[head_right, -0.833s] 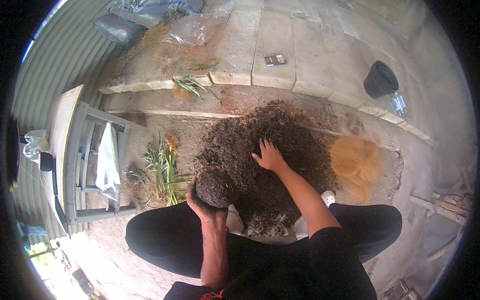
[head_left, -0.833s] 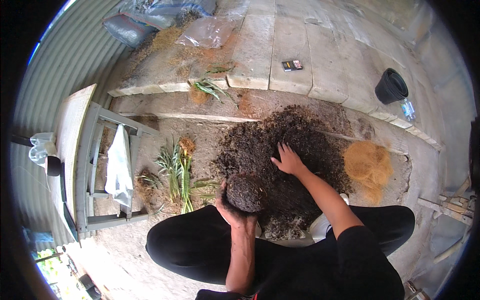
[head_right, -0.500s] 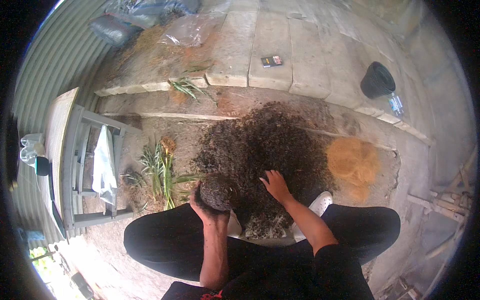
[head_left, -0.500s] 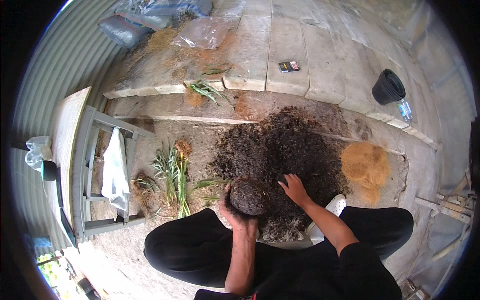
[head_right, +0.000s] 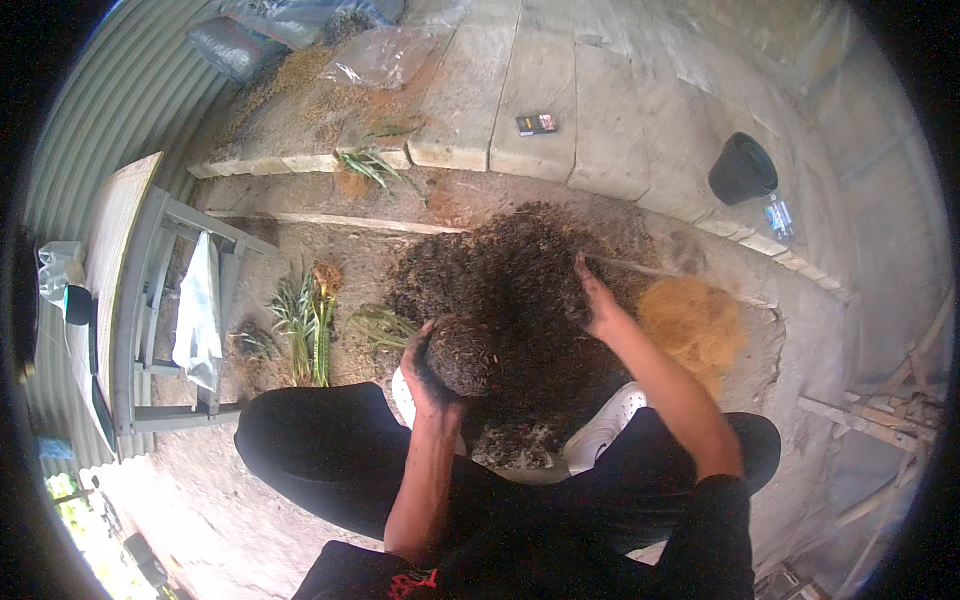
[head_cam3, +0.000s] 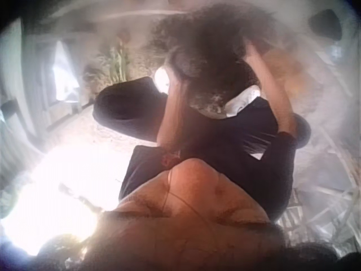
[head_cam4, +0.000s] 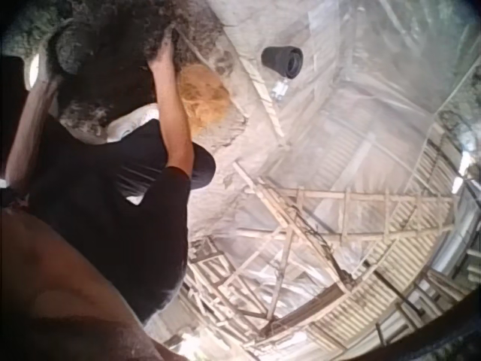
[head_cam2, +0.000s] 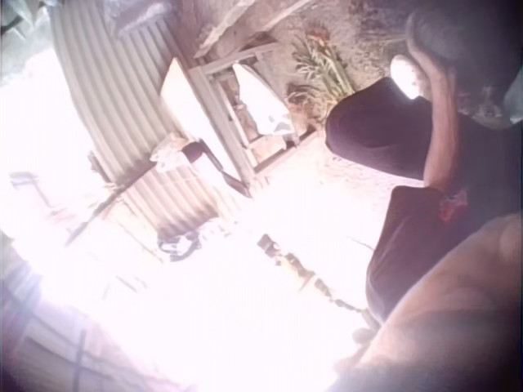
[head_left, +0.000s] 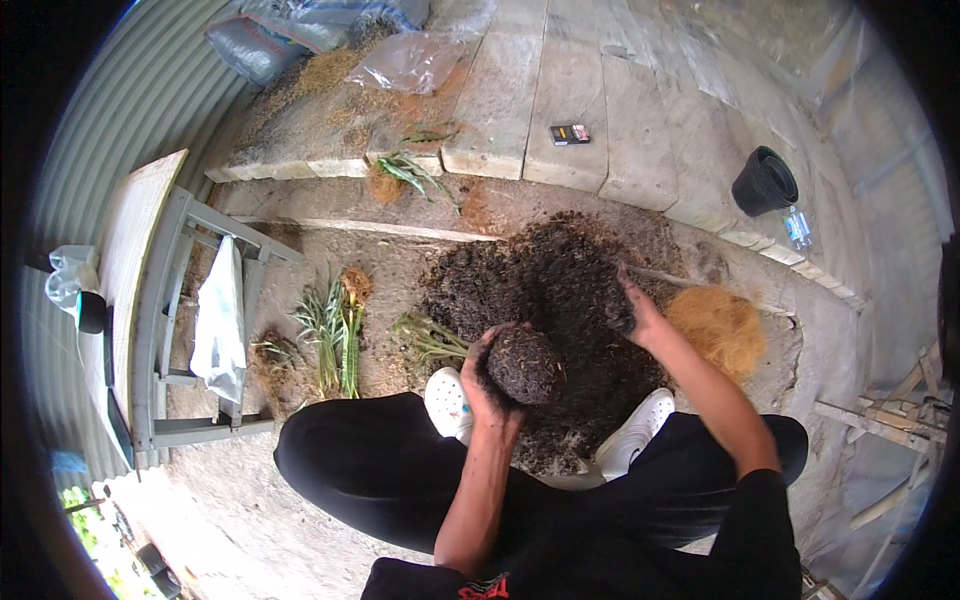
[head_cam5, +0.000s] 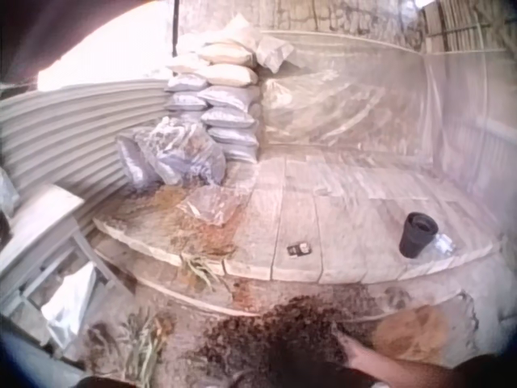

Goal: The person sits on the ground and wraps a plant's root ball with soil and coconut coir. They first pack dark soil around the roots, then cover the soil ball with a layer of yellow coconut coir, compressing it by hand to secure the plant.

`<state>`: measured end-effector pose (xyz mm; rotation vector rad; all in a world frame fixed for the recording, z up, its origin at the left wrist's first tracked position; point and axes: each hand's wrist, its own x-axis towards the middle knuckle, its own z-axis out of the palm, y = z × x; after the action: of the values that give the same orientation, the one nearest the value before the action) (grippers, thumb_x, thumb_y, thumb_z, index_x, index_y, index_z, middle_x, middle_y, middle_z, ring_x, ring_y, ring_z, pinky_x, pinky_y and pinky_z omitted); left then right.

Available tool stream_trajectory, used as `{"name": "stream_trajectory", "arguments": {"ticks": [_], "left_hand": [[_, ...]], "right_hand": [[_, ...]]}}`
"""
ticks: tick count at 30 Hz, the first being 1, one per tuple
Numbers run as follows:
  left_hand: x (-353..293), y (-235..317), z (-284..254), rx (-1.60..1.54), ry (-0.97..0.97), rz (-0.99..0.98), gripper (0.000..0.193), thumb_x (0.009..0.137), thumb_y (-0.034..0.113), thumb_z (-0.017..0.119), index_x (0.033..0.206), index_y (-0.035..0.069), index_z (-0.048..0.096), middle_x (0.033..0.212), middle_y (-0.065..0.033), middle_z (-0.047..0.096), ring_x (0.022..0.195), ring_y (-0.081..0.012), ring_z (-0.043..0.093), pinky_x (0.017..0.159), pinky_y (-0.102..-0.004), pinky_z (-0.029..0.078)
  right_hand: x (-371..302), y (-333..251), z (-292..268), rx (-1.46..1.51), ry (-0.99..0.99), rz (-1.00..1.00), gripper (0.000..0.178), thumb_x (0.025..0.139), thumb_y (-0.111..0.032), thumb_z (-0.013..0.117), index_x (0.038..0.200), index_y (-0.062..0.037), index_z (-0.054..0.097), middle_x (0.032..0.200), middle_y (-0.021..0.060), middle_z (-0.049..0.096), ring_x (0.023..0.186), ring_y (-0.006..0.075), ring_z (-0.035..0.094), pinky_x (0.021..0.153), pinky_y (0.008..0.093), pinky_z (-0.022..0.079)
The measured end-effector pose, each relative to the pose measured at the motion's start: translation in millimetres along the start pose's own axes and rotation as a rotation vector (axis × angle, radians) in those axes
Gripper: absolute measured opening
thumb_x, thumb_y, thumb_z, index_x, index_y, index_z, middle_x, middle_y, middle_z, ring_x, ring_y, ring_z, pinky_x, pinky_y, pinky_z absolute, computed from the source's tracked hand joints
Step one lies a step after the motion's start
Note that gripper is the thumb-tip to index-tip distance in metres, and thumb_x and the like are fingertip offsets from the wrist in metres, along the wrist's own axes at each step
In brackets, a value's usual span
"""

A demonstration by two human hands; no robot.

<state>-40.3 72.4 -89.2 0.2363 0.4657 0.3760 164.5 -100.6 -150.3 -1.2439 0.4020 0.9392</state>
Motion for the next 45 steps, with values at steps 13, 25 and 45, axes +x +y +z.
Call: {"name": "stream_trajectory", "arguments": {"ticks": [13,25,45], "left_hand": [[7,-54,18,0.147,-0.051,-0.362,0.034,0.087,0.026,0.047,0.107,0.001,0.059,0.102,-0.0142,0.064,0.091,-0.0267,0.064,0.08,-0.0421,0.054],[2,-65,30,0.207,-0.112,-0.484,0.046,0.091,0.038,0.041,0.107,-0.001,0.061,0.103,-0.017,0.065,0.093,-0.0277,0.064,0.084,-0.0424,0.052],[-7,-89,56,0.439,-0.041,-0.587,0.083,0.081,0.072,0.043,0.123,0.0,0.053,0.117,-0.0179,0.058,0.105,-0.0304,0.058,0.093,-0.0451,0.046]], "right_hand": [[-122,-56,-29,-0.047,-0.228,0.071,0.03,0.093,-0.046,0.051,0.1,-0.0168,0.054,0.078,0.0015,0.053,0.068,0.0162,0.054,0.059,0.0288,0.044],[-151,-67,1,-0.092,-0.14,-0.02,0.045,0.089,-0.019,0.063,0.125,-0.0013,0.044,0.11,0.0102,0.062,0.104,0.0229,0.062,0.088,0.0385,0.053],[-127,-32,-42,-0.578,-0.504,-0.785,0.072,0.088,-0.056,0.052,0.137,-0.0045,0.042,0.14,0.0135,0.043,0.13,0.0271,0.041,0.108,0.0385,0.033]]}}
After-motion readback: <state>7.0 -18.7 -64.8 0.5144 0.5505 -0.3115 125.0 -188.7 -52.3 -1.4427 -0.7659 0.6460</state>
